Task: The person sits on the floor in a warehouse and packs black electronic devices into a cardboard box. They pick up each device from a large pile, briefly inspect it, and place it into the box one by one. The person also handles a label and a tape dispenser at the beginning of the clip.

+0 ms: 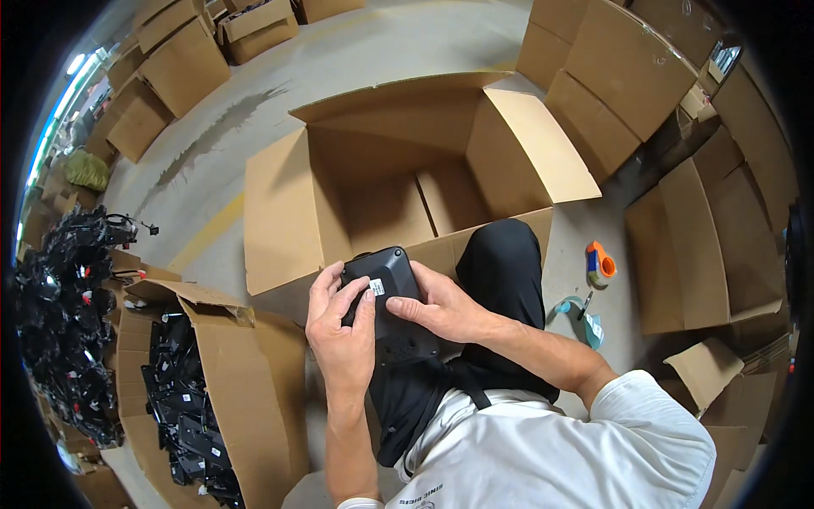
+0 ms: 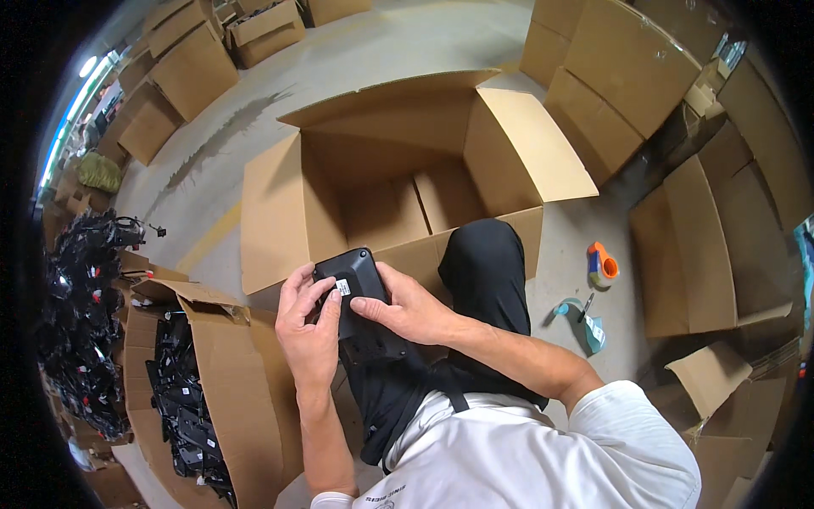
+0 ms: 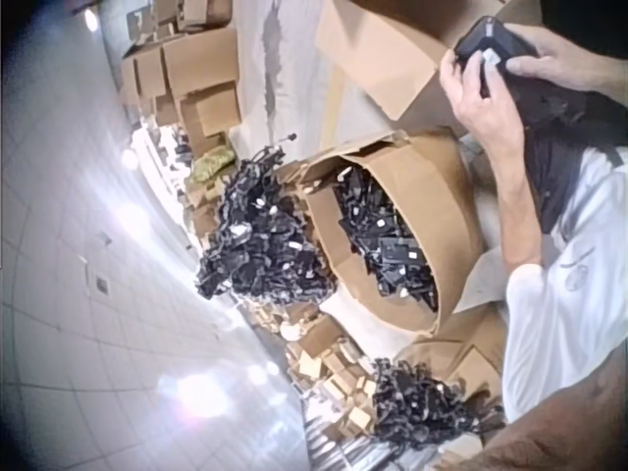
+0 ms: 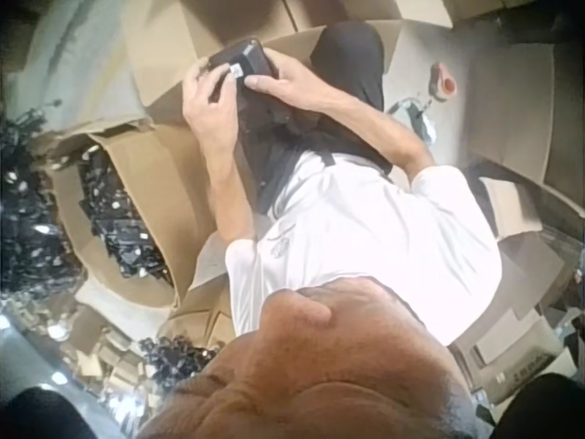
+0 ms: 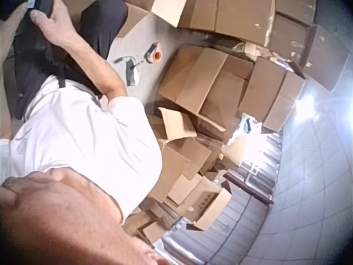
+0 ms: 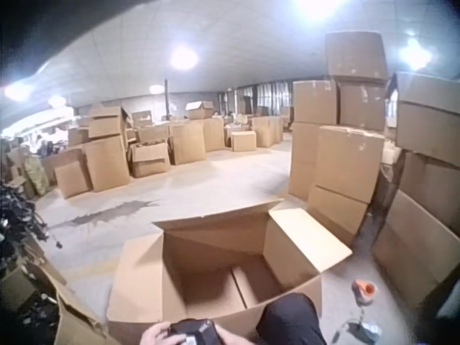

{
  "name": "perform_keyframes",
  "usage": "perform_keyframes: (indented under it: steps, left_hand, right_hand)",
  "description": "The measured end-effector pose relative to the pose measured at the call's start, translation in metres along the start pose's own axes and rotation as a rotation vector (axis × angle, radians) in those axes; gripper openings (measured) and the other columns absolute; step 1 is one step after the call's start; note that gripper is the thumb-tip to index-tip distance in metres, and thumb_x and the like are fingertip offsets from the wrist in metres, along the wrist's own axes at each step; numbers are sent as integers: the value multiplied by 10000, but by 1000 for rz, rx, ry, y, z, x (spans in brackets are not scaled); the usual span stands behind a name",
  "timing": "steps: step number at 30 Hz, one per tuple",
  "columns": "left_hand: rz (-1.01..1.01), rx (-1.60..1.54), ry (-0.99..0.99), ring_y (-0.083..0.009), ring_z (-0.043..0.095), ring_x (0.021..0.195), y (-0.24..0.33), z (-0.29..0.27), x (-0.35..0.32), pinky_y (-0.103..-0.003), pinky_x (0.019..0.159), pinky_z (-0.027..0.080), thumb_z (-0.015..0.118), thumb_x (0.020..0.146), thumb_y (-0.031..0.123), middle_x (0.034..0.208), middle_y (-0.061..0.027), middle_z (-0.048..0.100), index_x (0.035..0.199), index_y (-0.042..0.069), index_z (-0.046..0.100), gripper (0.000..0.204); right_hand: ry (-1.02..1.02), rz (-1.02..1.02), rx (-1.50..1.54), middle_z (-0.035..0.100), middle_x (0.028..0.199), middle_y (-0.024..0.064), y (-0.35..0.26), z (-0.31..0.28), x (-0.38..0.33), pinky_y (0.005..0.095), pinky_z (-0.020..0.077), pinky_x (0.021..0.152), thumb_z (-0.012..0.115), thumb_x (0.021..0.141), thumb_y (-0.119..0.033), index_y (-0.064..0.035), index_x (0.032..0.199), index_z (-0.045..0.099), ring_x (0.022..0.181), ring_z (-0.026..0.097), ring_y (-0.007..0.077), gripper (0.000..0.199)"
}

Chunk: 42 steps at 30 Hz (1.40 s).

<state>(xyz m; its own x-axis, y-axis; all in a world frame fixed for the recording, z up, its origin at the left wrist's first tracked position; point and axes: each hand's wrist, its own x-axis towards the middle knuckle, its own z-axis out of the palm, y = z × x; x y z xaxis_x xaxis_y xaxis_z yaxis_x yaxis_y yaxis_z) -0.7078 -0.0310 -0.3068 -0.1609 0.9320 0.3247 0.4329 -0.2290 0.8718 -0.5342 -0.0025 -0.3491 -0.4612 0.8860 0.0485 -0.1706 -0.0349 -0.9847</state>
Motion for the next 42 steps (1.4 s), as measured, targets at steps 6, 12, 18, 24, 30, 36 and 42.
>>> perform_keyframes:
  steps: [6,12,18,24,30,36,42]
  left_hand:
    - [-12,-40,52,-306,629,1249,-3,8,-10,-396,1069,491,730,910,-9,1346,-186,646,1065,-34,768,161]
    - [-34,-69,77,-317,640,1237,-7,14,-17,-416,1072,493,735,908,-2,1333,-194,659,1022,-18,780,124]
    - [-61,-170,120,-331,642,1236,-17,21,-23,-426,1064,497,749,905,10,1341,-199,656,1004,-3,765,101]
    - [-56,-164,196,-336,647,1227,-17,29,-29,-416,1053,507,747,910,9,1342,-201,651,1000,-12,750,92]
    - [67,-121,103,-329,631,1251,-21,25,-26,-430,1074,495,751,905,5,1357,-202,641,1022,-2,748,117]
    - [-95,-193,145,-328,613,1281,-10,27,-28,-427,1112,467,758,896,-5,1384,-201,627,1058,-24,735,164]
    - [6,-144,103,-317,602,1301,-18,24,-29,-409,1113,457,760,896,-20,1411,-190,621,1088,-39,729,195]
  right_hand:
    - [38,-38,-179,671,1141,212,-8,2,-8,364,518,915,676,1017,-335,80,1325,473,1044,645,222,555]
    - [46,14,-306,696,1038,248,-18,2,-17,394,540,834,682,1010,-354,98,1287,473,932,683,272,570]
    - [41,-4,-354,695,989,260,-24,3,-20,405,540,794,681,1010,-356,104,1261,481,872,684,292,561]
    - [46,-31,-348,694,942,242,-18,1,-18,408,531,746,681,1010,-359,102,1245,485,814,672,279,554]
    - [28,31,-384,689,911,231,-24,0,-16,405,526,726,673,1014,-372,98,1228,491,788,662,265,548]
    - [30,-6,-352,692,990,182,-14,-2,-16,356,529,771,690,1007,-382,79,1347,458,873,643,193,618]
    - [77,-65,-383,682,852,227,-12,3,-18,399,520,674,689,1004,-376,90,1219,495,740,667,278,549]
